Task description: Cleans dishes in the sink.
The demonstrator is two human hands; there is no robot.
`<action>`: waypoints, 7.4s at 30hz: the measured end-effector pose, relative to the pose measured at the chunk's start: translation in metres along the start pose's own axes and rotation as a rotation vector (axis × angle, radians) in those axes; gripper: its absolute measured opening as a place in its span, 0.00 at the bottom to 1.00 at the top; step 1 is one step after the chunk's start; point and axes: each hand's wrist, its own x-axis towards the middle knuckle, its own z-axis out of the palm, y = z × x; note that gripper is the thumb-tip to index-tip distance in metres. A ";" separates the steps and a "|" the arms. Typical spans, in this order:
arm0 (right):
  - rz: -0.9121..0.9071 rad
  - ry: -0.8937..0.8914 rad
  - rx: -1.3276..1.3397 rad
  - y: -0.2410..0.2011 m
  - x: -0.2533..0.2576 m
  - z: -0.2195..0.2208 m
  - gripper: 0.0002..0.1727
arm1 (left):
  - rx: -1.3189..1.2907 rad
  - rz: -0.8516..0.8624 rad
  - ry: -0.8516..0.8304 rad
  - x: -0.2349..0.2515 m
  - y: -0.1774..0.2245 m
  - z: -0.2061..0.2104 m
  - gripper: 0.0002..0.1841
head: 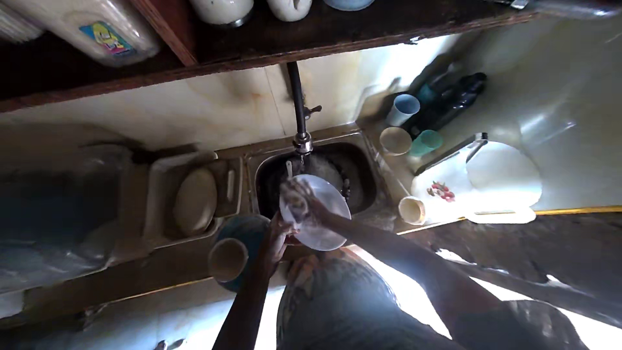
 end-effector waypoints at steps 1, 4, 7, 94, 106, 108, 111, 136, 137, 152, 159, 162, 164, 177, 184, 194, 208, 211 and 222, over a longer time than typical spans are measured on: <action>0.077 -0.014 -0.070 0.012 0.002 -0.007 0.34 | 0.029 0.022 -0.018 -0.004 -0.004 -0.002 0.27; 0.248 -0.077 -0.084 0.008 0.005 -0.015 0.32 | 0.049 0.035 -0.060 -0.007 -0.001 -0.002 0.28; 0.048 0.076 0.175 -0.023 0.000 0.001 0.40 | 0.006 -0.012 -0.011 -0.002 0.006 0.006 0.20; -0.077 -0.278 0.028 -0.016 0.018 -0.036 0.29 | -0.432 0.136 0.233 0.079 -0.008 -0.017 0.11; 0.432 -0.053 -0.325 0.030 0.074 -0.071 0.26 | -0.027 -0.133 -0.015 0.050 0.014 0.001 0.09; 0.206 0.046 -0.297 0.000 0.064 -0.044 0.23 | 0.017 -0.148 -0.078 0.058 0.016 0.005 0.09; -0.063 0.165 -0.247 0.006 0.070 -0.027 0.21 | -0.054 -0.121 -0.001 0.054 0.016 0.016 0.09; 0.060 -0.291 -0.290 0.054 0.028 -0.046 0.34 | -0.415 0.100 0.140 0.062 -0.004 -0.022 0.15; 0.117 -0.250 -0.302 0.050 0.036 -0.046 0.35 | -0.418 0.085 0.107 0.063 -0.006 -0.015 0.15; 0.117 -0.239 0.289 -0.034 0.039 -0.008 0.34 | -0.483 0.054 0.086 0.076 -0.020 -0.022 0.15; -0.128 -0.130 -0.358 0.033 0.059 -0.021 0.37 | -0.320 0.013 0.167 0.065 -0.003 -0.009 0.12; -0.163 0.028 -0.292 0.033 0.090 -0.019 0.36 | -0.228 -0.005 0.195 0.067 0.010 0.007 0.08; 0.119 0.055 -0.351 0.044 0.096 -0.039 0.31 | -0.249 0.006 0.221 0.065 0.010 0.005 0.09; 0.422 -0.004 -0.055 0.175 0.065 -0.065 0.18 | 1.433 0.391 -0.316 0.036 0.009 0.019 0.36; 0.579 0.029 0.147 0.038 0.059 -0.076 0.24 | 0.673 0.403 0.382 0.050 -0.002 0.031 0.19; 0.539 -0.100 -0.049 -0.011 0.073 -0.054 0.28 | 0.334 0.236 0.546 0.047 -0.010 0.040 0.24; 0.567 0.110 -0.029 0.013 0.082 -0.035 0.21 | 0.058 0.124 0.618 0.055 0.010 0.030 0.30; 0.255 0.084 -0.162 -0.025 0.063 -0.012 0.26 | -0.021 0.149 0.603 0.068 0.008 0.024 0.28; 0.278 0.072 -0.190 -0.003 0.081 -0.026 0.23 | -0.199 0.140 0.608 0.085 0.008 0.024 0.28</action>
